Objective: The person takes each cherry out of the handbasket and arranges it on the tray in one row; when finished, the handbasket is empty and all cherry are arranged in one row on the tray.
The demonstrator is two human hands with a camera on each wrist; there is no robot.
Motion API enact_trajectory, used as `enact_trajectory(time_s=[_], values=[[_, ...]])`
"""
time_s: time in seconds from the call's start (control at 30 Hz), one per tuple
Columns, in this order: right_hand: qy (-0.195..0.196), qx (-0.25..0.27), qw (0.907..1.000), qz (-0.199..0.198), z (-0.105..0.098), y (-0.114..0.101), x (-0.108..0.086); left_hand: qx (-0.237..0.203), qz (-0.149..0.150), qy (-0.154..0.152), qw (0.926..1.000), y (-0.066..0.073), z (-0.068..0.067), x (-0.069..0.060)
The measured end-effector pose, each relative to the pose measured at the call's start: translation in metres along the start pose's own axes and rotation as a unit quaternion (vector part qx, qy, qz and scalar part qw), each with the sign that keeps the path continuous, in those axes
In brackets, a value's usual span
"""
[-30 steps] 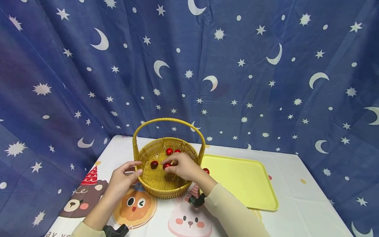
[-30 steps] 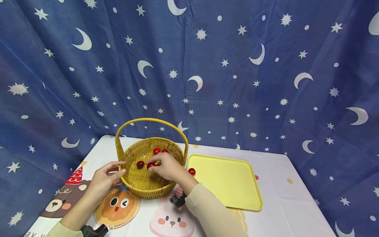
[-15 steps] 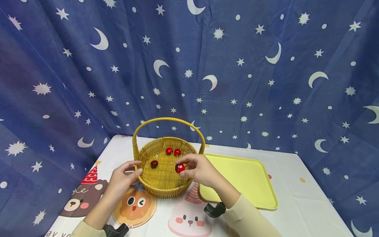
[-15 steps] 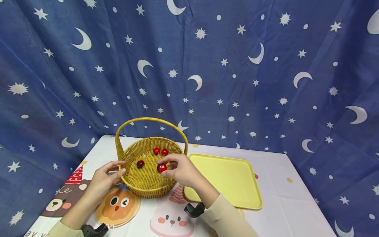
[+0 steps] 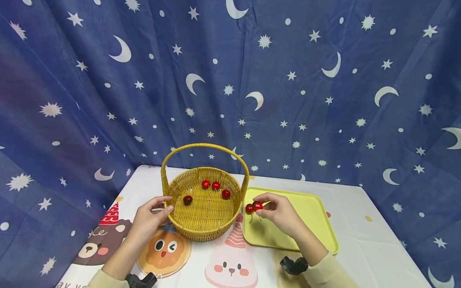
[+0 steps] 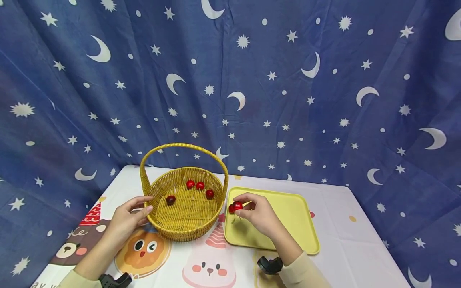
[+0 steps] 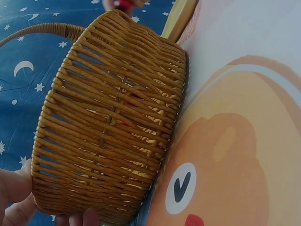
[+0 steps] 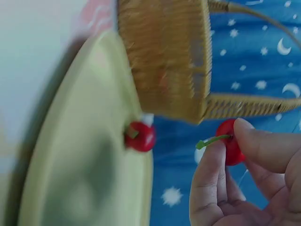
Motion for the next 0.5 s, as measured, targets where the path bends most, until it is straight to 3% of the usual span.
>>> enact_trajectory(time_s=[0.23,0.5], values=[[0.043,-0.014,0.9966,0.068,-0.016,0.046,0.007,-0.003,0.004,-0.001,1.0,-0.001,-0.002,0.001],[0.062,-0.051,0.9919,0.098,-0.013,0.075,0.019,-0.006,0.002,-0.004,1.0,-0.001,0.0,0.001]])
Point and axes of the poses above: each hand's wrist, its own x-axis towards the middle knuckle, its own z-axis out of the palm, y = z × x, the point moved 7 cm from there along x, towards the middle knuckle, and after that the axes turned 3 degrees about x, right-handed, at the moved point
